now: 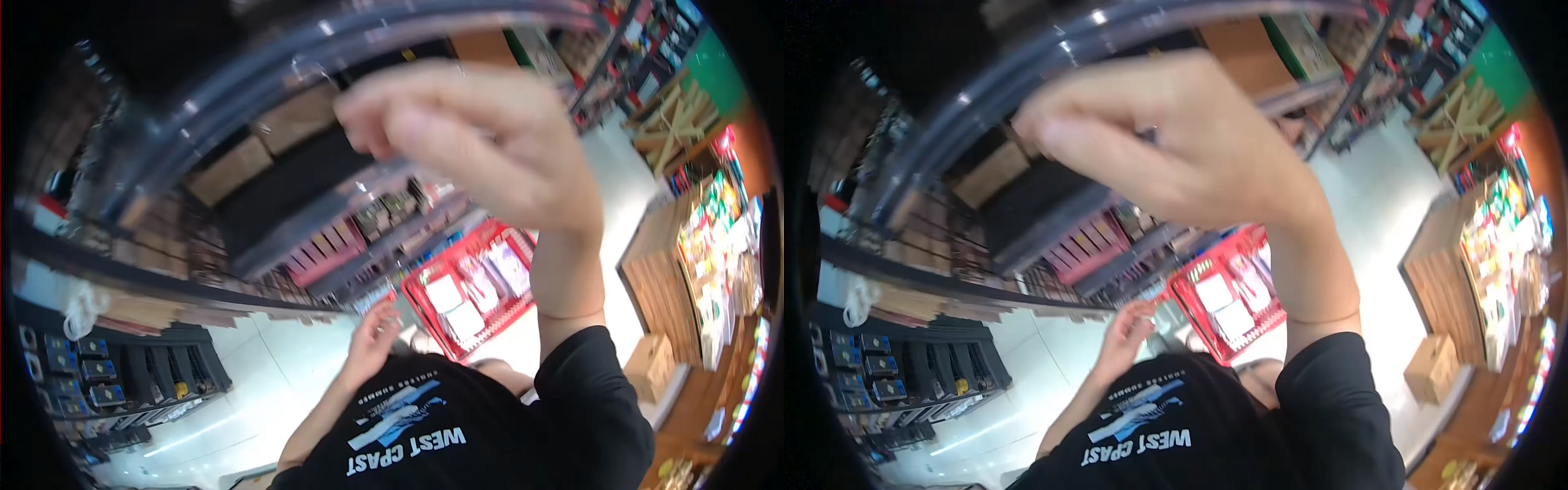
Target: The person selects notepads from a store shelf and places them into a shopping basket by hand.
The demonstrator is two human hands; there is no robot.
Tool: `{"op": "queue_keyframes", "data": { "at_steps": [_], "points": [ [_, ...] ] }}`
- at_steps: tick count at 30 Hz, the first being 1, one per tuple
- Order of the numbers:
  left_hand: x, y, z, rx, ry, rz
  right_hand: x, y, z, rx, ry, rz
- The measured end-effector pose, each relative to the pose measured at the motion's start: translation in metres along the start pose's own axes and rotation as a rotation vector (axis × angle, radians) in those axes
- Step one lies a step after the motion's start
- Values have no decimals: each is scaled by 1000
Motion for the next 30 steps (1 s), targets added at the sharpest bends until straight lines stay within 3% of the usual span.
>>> {"op": "queue_keyframes", "data": {
  "at_steps": [1, 3, 6, 8, 11, 14, 20, 24, 28, 30],
  "points": [
    [-1, -2, 3, 40, 13, 13, 42, -2, -18, -72, -75, -23],
    [-5, -5, 11, 11, 94, 10, 134, -12, -66, -317, -543, 3],
    [-13, -16, 30, -51, 168, 32, 320, -27, -155, -143, -861, -248],
    [-18, -26, 39, -91, 188, 58, 435, -44, -178, 123, -1125, -149],
    [-26, -40, 51, -182, 223, 72, 545, -87, -191, 154, -1383, 52],
    [-33, -48, 64, -275, 271, 62, 616, -124, -213, 129, -1443, 22],
    [-25, -53, 85, -304, 363, 64, 642, -165, -241, 136, -1598, 351],
    [-15, -43, 96, -314, 388, 4, 664, -188, -262, 140, -1698, 454],
    [-8, -33, 111, -334, 432, -50, 675, -214, -277, 205, -1688, 531],
    [-5, -32, 113, -352, 486, -51, 680, -213, -280, 404, -1718, 519]
  ]
}}
Point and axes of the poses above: each hand's wrist, its own x-axis away from the middle knuckle, its own y-axis out of the back of the hand, z = x × y, the point moved 8 cm from there along -x, towards the middle knuckle, and after that the axes turned 13 degrees about y, right-handed, at the moved point
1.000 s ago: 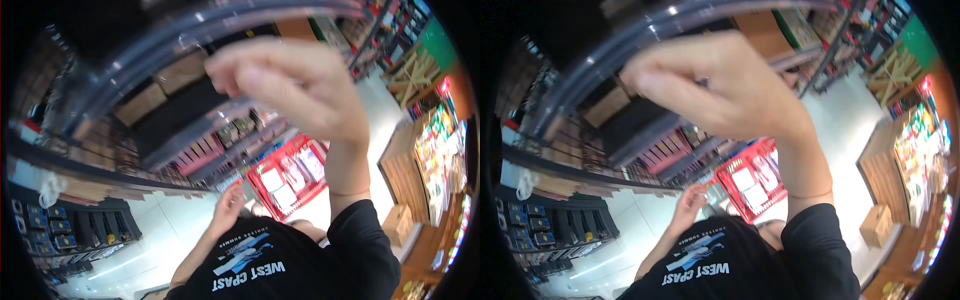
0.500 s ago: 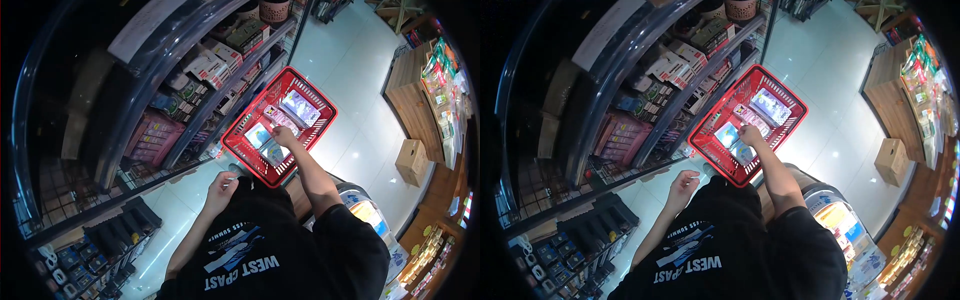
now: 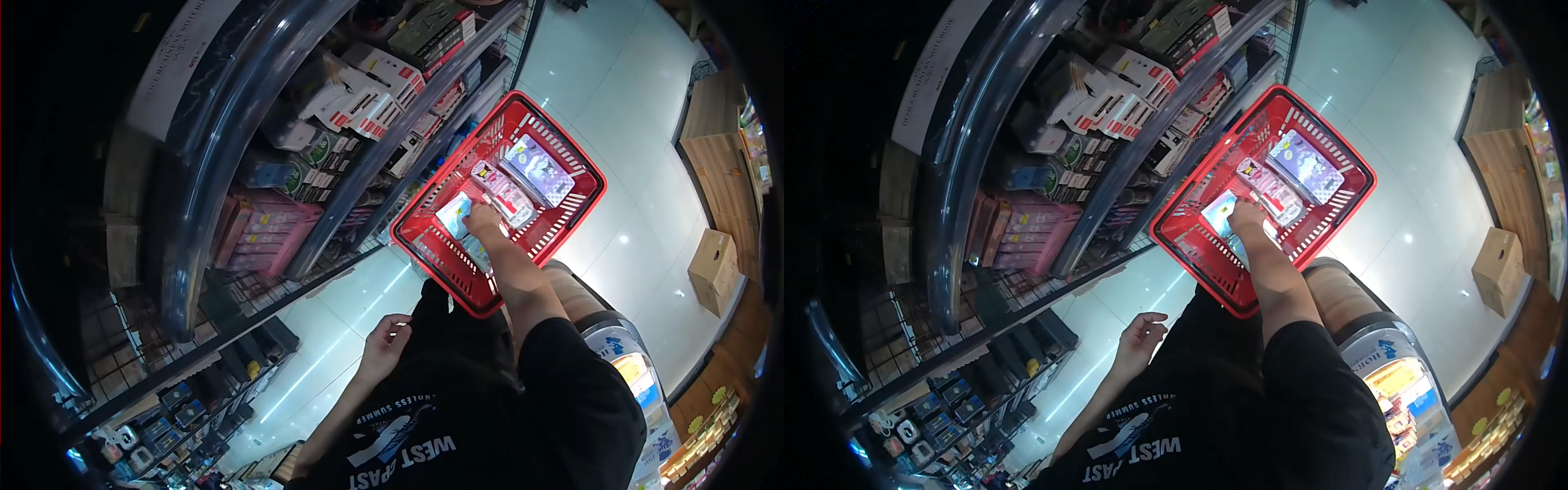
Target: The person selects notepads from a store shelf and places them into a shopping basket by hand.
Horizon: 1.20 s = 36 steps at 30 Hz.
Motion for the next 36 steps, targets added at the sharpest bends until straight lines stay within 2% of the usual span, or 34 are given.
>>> {"op": "queue_keyframes", "data": {
  "at_steps": [3, 6, 10, 11, 13, 14, 19, 22, 23, 25, 26, 28, 29, 31, 33, 35, 36],
  "points": [
    [-1, 0, 4, -7, 48, 3, -14, -17, -6, -62, -63, 98],
    [-1, -2, 2, -37, 138, 30, -16, -23, -1, -69, -36, 95],
    [-4, -2, 1, -16, 141, 27, -11, -9, 15, -75, 21, 101],
    [-7, -2, 1, -9, 82, 24, -8, -2, 21, -74, 19, 100],
    [-8, -3, -3, -1, 20, 25, 1, 1, 41, -74, 139, 281],
    [-9, -2, -3, -10, 31, 32, -1, -4, 42, -79, 188, 190],
    [-14, 0, -9, -5, -10, 42, 21, 7, 51, -186, 209, 84],
    [-17, 3, -16, -26, -38, 34, 49, 44, 53, -457, 367, -176],
    [-20, 5, -19, 7, -74, 20, 58, 52, 49, -441, 374, -180],
    [-21, 10, -32, 46, -141, 5, 90, 91, 51, -773, 426, -137],
    [-24, 11, -40, 94, -166, -2, 104, 109, 52, -750, 433, -140],
    [-28, 13, -51, 224, -208, 17, 134, 142, 66, -1075, 504, -104],
    [-31, 14, -58, 241, -226, 14, 147, 158, 74, -1054, 518, -108],
    [-32, 16, -74, 299, -112, 10, 175, 189, 100, -1219, 589, -44],
    [-26, 17, -94, 349, -167, 60, 193, 209, 120, -1110, 709, -38],
    [-27, 9, -100, 599, -168, 313, 209, 222, 136, -921, 757, -71],
    [-14, 12, -114, 646, -216, 299, 219, 231, 145, -893, 737, -113]
  ]
}}
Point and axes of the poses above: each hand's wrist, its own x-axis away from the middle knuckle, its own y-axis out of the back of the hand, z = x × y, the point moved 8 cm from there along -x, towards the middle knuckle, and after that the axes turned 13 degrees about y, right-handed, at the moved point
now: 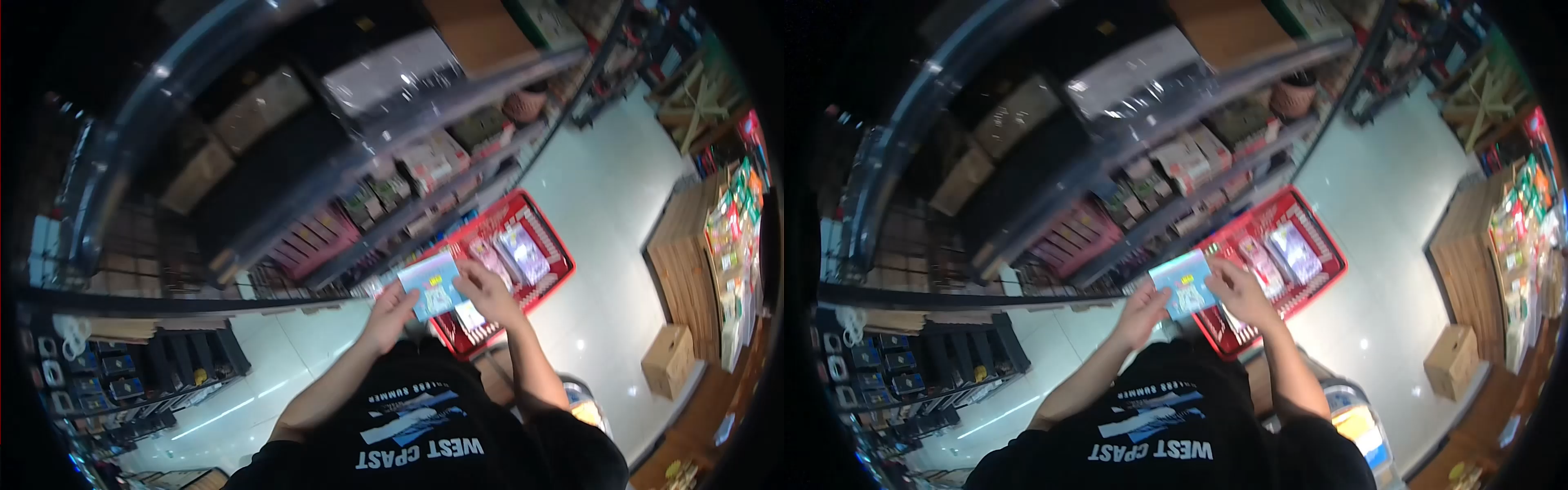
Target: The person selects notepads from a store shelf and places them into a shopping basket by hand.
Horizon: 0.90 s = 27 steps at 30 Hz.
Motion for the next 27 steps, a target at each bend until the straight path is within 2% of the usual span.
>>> {"op": "queue_keyframes", "data": {
  "at_steps": [1, 5, 7, 9, 13, 17, 19, 21, 23, 25, 27],
  "points": [
    [9, -5, -11, 22, -33, 9, 0, -4, 17, 43, 3, -33],
    [37, -9, -44, -76, -136, -17, 1, -27, 102, 510, 324, -140],
    [56, -14, -64, -89, -174, -43, 1, -46, 141, 673, 412, -85],
    [71, -20, -83, -45, -308, 33, -2, -57, 167, 706, 431, -67],
    [116, -29, -123, 3, -396, 151, -15, -71, 221, 707, 526, -15],
    [157, -22, -150, 8, -588, 358, -27, -76, 298, 619, 565, 73],
    [166, -13, -153, -257, -658, 282, -28, -75, 355, 593, 841, 85],
    [168, -2, -150, -233, -673, 276, -39, -74, 412, 583, 974, 3],
    [155, 14, -135, -223, -536, 222, -71, -73, 451, 591, 1034, -104],
    [150, 26, -123, -208, -501, 201, -110, -87, 494, 644, 1087, -176],
    [141, 39, -109, -239, -485, 189, -164, -93, 517, 726, 960, -170]
  ]
}}
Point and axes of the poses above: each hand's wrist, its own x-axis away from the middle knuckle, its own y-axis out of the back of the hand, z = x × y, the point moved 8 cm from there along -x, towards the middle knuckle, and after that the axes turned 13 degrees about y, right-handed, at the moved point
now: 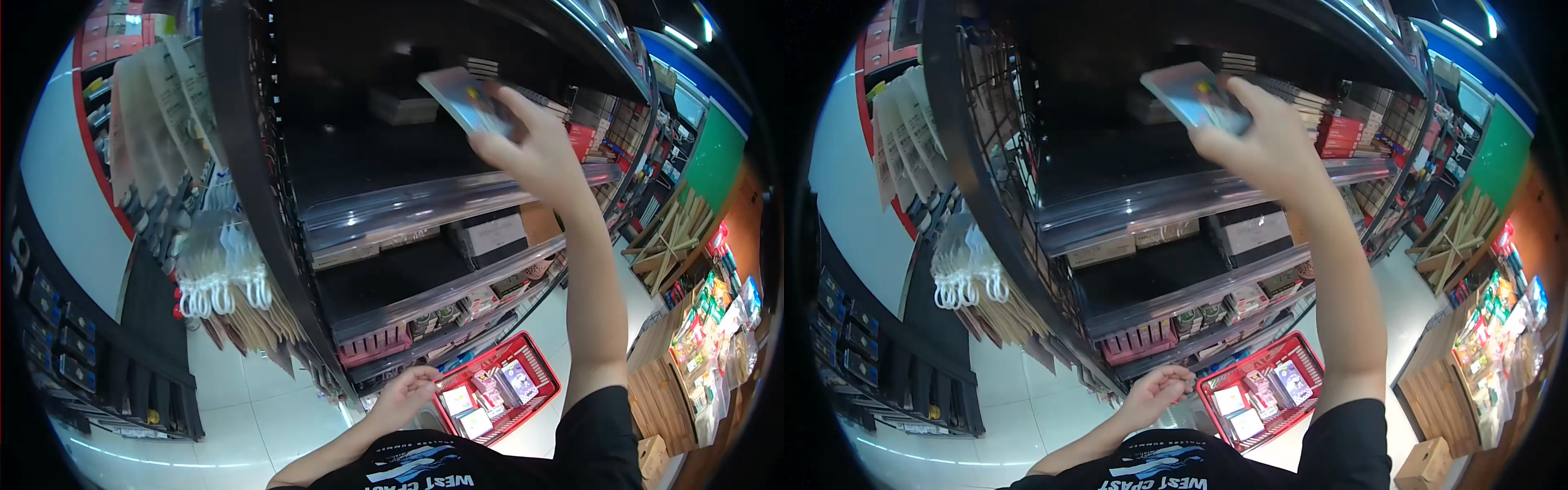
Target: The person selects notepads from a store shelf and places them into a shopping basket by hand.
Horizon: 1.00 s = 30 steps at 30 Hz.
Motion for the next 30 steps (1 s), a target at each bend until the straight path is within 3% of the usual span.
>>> {"op": "queue_keyframes", "data": {
  "at_steps": [5, 7, 9, 10, 14, 16, 29, 30],
  "points": [
    [9, 17, 18, 48, 69, -29, -93, -51, -49, 205, 5, 106],
    [12, 22, 20, 104, 72, -37, -118, -76, -70, 367, 117, 242],
    [13, 29, 29, 111, 55, -59, -140, -96, -100, 435, 79, 344],
    [13, 34, 32, 117, 45, -84, -143, -105, -109, 498, 34, 447],
    [14, 40, 37, 124, 50, -99, -148, -114, -115, 532, -9, 451],
    [15, 42, 41, 128, 76, -109, -144, -125, -116, 568, 30, 579],
    [13, 36, 46, 58, 37, -83, -146, -149, -152, 393, 18, 616],
    [13, 35, 46, 48, 31, -91, -146, -145, -140, 419, 121, 552]
  ]
}}
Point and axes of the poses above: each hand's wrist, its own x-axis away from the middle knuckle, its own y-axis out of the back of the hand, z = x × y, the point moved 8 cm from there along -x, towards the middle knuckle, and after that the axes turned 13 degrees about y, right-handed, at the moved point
